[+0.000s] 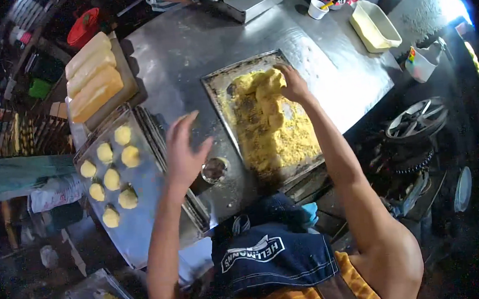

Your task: Shaping dough balls on a tray, making indentations, and adding toppings from a can in a bakery.

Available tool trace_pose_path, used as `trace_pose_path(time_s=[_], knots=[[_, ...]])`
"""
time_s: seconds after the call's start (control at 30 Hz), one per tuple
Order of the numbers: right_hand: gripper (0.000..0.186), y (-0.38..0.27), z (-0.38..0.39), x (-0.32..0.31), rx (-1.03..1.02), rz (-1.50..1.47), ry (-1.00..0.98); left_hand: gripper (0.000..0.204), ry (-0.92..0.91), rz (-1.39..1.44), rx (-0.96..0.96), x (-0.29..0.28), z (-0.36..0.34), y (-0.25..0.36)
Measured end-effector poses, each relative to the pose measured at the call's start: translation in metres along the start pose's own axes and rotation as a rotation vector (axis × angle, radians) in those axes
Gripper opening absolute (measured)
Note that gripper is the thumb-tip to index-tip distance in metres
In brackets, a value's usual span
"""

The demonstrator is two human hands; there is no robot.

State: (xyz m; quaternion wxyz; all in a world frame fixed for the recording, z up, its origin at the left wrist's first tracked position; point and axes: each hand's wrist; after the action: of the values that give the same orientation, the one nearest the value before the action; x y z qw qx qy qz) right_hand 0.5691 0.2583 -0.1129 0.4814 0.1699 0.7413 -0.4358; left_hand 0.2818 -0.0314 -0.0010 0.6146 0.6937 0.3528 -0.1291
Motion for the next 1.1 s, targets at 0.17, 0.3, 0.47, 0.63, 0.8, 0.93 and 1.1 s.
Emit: trace_pose_path(time_s=[0.17, 0.3, 0.47, 0.63, 0.8, 0.93, 1.1], knots=[[0.078, 0.064, -0.054, 0.015, -0.431, 0.078, -0.117, 0.079, -0.185, -0.095, 0.048, 0.148, -0.133, -0.039], [0.054, 0.046, -0.045, 0.004, -0.4, -0.22, -0.27, 0.072, -0.45, -0.45, -0.089, 0.194, -0.17, -0.043], [0.055, 0.019, -0.013, -0.024, 0.266, 0.292, -0.15, 0.07, -0.384, -0.192, -0.321, 0.181, -0.156, -0.041], [0.044, -0.001, 0.028, -0.051, 0.311, 0.221, -0.004, 0.071, -0.253, 0.0, -0.255, 0.128, -0.091, -0.017], [0.047, -0.147, 0.062, -0.044, 0.127, -0.19, -0.152, 0.05, -0.003, -0.049, -0.155, -0.017, 0.057, 0.002], [0.052, -0.295, 0.086, 0.01, -0.192, -0.156, -0.219, 0.059, 0.084, -0.189, -0.399, -0.117, 0.174, -0.019], [0.049, -0.431, 0.098, 0.066, -0.191, -0.038, -0.287, 0.066, 0.167, -0.305, -0.589, -0.172, 0.247, -0.058]])
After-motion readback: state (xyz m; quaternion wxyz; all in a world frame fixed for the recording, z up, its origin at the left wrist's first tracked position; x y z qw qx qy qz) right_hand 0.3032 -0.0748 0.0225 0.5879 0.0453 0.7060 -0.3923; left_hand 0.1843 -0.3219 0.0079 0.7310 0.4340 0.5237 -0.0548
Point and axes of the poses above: each hand's wrist, its own z-axis away from the middle knuckle, its own x-axis out of the palm, y = z × x, and after that the axes turned 3 degrees about z, right-handed
